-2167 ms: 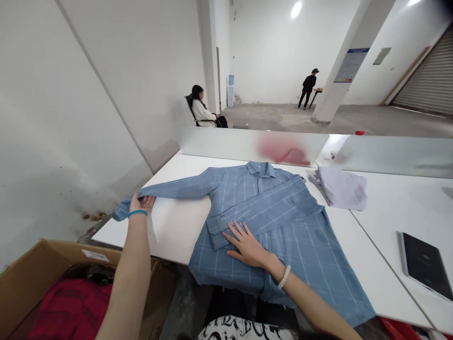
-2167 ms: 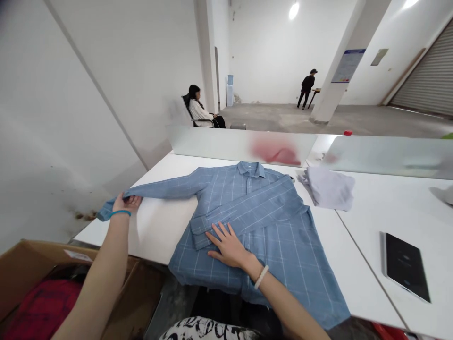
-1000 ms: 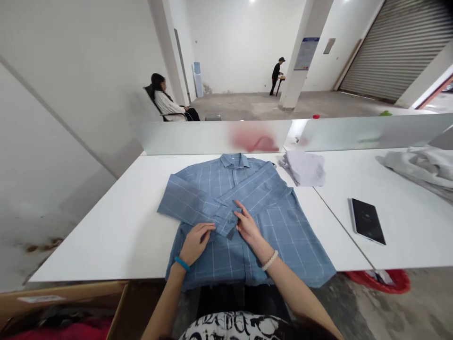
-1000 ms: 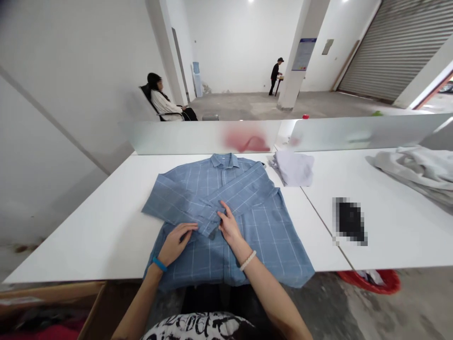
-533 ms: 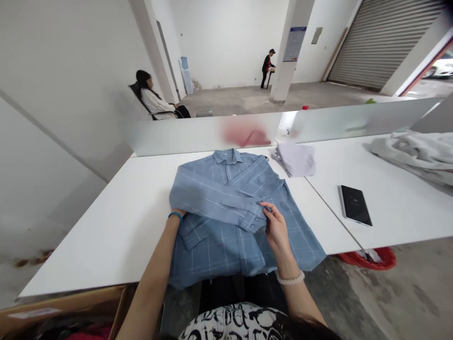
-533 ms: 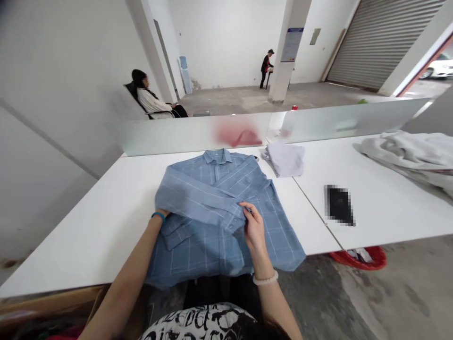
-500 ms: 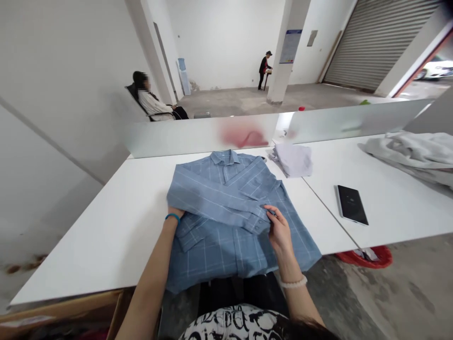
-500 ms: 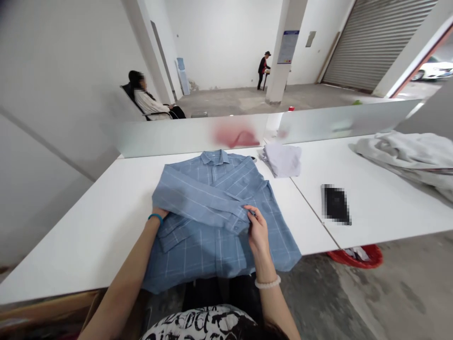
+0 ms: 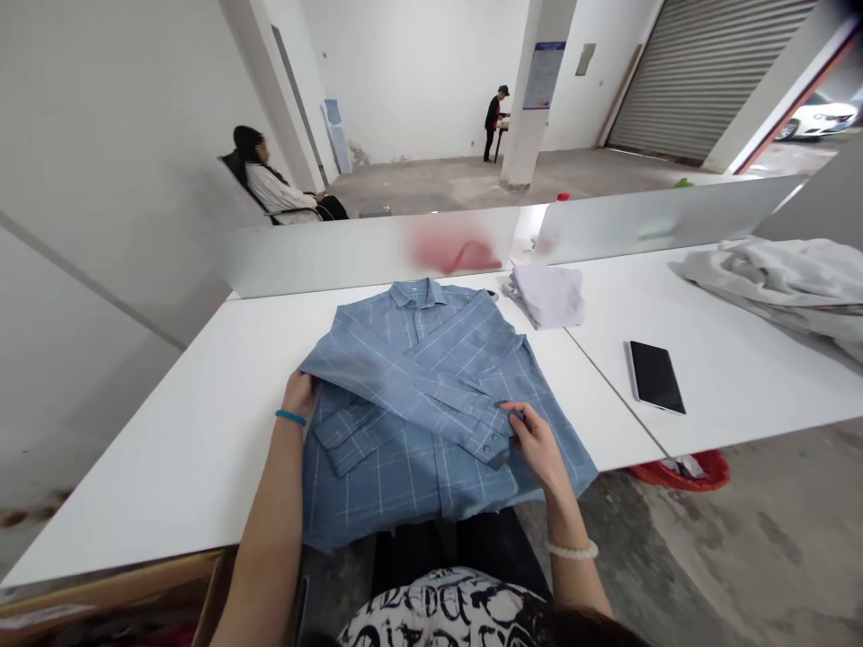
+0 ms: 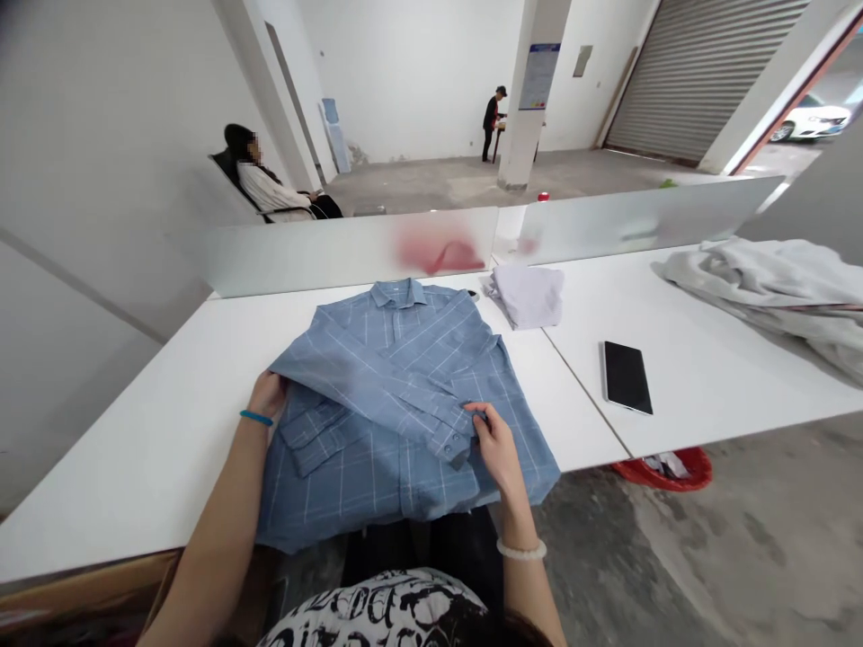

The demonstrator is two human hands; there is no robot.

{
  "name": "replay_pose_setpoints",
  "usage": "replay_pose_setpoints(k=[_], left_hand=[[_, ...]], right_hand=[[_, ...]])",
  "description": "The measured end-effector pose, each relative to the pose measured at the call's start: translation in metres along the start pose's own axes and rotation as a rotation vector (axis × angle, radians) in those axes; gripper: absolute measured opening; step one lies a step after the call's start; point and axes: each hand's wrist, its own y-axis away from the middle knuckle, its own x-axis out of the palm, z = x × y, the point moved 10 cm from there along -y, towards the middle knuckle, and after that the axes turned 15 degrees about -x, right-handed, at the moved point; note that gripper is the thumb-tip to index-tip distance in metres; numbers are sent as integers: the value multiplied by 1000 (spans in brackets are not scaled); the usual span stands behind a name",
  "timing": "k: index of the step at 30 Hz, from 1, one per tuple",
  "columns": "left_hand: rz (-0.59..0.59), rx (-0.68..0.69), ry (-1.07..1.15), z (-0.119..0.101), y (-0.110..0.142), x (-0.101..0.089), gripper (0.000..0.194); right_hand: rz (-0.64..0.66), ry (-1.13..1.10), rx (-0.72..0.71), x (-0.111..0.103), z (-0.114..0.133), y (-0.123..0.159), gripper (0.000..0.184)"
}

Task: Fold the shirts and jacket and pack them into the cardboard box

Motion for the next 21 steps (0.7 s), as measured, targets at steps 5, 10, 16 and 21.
replay_pose_setpoints(k=[5,10,16,21], left_hand=[[-44,-98,-53,-13,2,-38,13],[-168,-55,-198,-37,23,-48,13],[6,584,-656,-109,115,73,21],[479,869,-738,-121,182,189,35]], right_hand=[[104,92,82,6,-15,10,35],[36,195,-17,-3,-1,4,33],[40,231,-228,-6,42,-35,30],[70,195,-368,0,81,-58,25]])
